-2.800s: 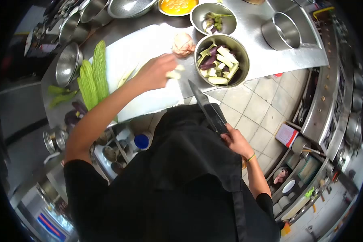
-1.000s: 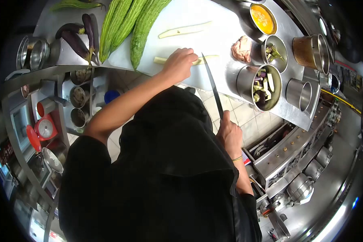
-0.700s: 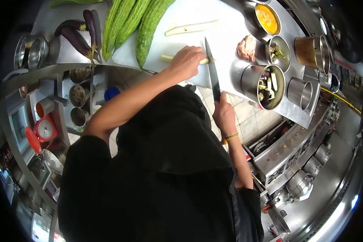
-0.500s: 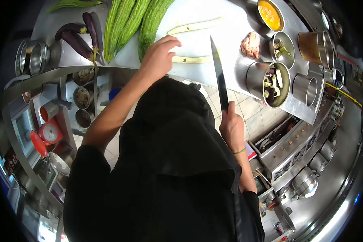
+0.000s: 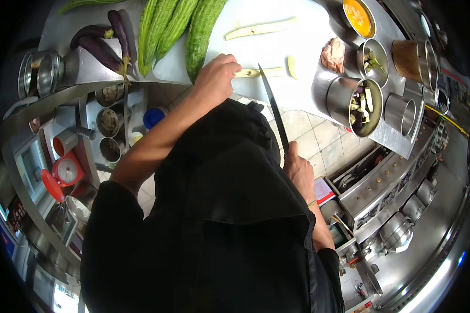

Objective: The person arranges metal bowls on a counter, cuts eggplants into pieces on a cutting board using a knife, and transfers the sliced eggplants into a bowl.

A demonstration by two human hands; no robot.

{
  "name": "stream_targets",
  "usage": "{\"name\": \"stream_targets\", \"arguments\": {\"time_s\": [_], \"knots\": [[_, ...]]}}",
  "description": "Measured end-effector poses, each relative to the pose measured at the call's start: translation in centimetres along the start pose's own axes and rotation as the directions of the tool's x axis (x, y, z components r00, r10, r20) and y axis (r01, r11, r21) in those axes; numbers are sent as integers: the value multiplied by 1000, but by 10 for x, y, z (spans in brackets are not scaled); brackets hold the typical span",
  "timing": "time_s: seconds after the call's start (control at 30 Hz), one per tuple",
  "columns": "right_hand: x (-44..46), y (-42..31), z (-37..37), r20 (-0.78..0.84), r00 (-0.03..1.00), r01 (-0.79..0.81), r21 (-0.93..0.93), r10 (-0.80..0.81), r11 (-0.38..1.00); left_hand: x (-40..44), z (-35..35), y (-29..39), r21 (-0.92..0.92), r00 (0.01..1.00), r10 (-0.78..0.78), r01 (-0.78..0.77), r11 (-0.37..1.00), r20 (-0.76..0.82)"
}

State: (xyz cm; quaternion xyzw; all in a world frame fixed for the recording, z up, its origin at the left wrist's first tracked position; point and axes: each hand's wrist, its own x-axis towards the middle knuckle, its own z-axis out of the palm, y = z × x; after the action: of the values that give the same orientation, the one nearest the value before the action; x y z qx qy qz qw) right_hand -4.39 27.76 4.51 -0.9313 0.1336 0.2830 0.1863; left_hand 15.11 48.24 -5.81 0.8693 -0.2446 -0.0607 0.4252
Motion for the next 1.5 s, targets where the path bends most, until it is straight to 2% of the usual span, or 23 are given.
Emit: {"name": "stream_targets", "arguments": {"time_s": [0.13, 0.2, 0.23, 0.3, 0.33, 0.37, 0.43, 0.5, 0.7, 0.77, 0.9, 0.97, 1.0, 1.03, 1.07, 1.1, 1.17, 1.2, 1.23, 1.3, 1.33, 1.4, 1.5], "knots": [[30, 17, 31, -67, 996, 53, 27, -51, 998, -1, 0, -2, 3, 1000, 5, -5, 1000, 27], [44, 23, 30, -49, 994, 108, 390, -96, 915, -5, -3, 1, 9, 1000, 11, -11, 1000, 3], [43, 18, 19, -55, 994, 110, 393, -96, 913, -8, -4, 2, 13, 1000, 12, -12, 1000, -20], [38, 8, -6, 202, 977, -191, 692, 67, 696, -13, -5, 2, 8, 998, 0, 0, 1000, -65], [31, 16, 10, -98, 995, 76, 519, -29, 851, -16, -5, 2, -6, 995, -19, 19, 1000, -101], [22, 17, 11, -94, 995, 76, 522, -31, 850, -16, -5, 1, -3, 995, -23, 23, 1000, -100], [5, -3, -6, -105, 992, 79, 86, -70, 993, -11, 0, 2, -57, 995, -39, 34, 998, -90], [-1, -6, -2, -36, 998, 52, -30, -53, 998, -8, 4, 3, -59, 996, -51, 47, 997, -72], [1, -14, 1, 46, 997, 61, -87, -57, 994, -5, 4, -1, -68, 995, -88, 86, 994, -36], [13, -4, 17, -27, 989, 144, -21, -144, 989, -4, 4, 1, -50, 997, -77, 76, 996, -20], [34, -4, 14, -59, 984, 172, 26, -171, 985, -16, -7, 2, 45, 996, -73, 71, 996, 41], [34, 2, -14, 59, 976, 176, 344, -208, 922, -18, -19, 2, 72, 995, -56, 50, 996, 83], [33, 7, -26, 102, 970, 145, 488, -221, 861, -16, -28, 5, 11, 990, -104, 104, 995, 96], [24, 13, -32, 97, 971, 143, 497, -218, 856, -12, -34, 9, -50, 981, -157, 163, 985, 114], [15, 17, -39, 69, 994, 29, 594, -87, 804, -5, -38, 16, -205, 956, -228, 265, 942, 187], [8, 23, -43, 55, 997, -71, 684, 46, 726, 6, -42, 25, -198, 955, -226, 263, 944, 190], [-1, 38, -45, -66, 983, -82, 672, 169, 736, 30, -36, 43, -243, 973, -71, 126, 962, 221], [-5, 45, -48, -90, 977, -83, 669, 192, 738, 44, -24, 43, -225, 979, 98, -56, 973, 181], [-7, 52, -49, -122, 974, -69, 646, 193, 760, 56, -12, 48, -218, 977, 103, -61, 974, 188], [-13, 67, -47, -150, 967, -76, 596, 204, 799, 76, 11, 60, 176, 885, 245, -335, 925, 396], [-16, 71, -47, -156, 966, -72, 604, 207, 793, 84, 25, 61, 180, 880, 252, -346, 921, 402], [-22, 77, -46, -87, 969, -126, 630, 231, 766, 96, 49, 66, 397, 727, 241, -586, 707, 643], [-34, 85, -48, -46, 966, -149, 704, 254, 694, 99, 50, 79, 366, 711, 199, -556, 746, 675]]}}
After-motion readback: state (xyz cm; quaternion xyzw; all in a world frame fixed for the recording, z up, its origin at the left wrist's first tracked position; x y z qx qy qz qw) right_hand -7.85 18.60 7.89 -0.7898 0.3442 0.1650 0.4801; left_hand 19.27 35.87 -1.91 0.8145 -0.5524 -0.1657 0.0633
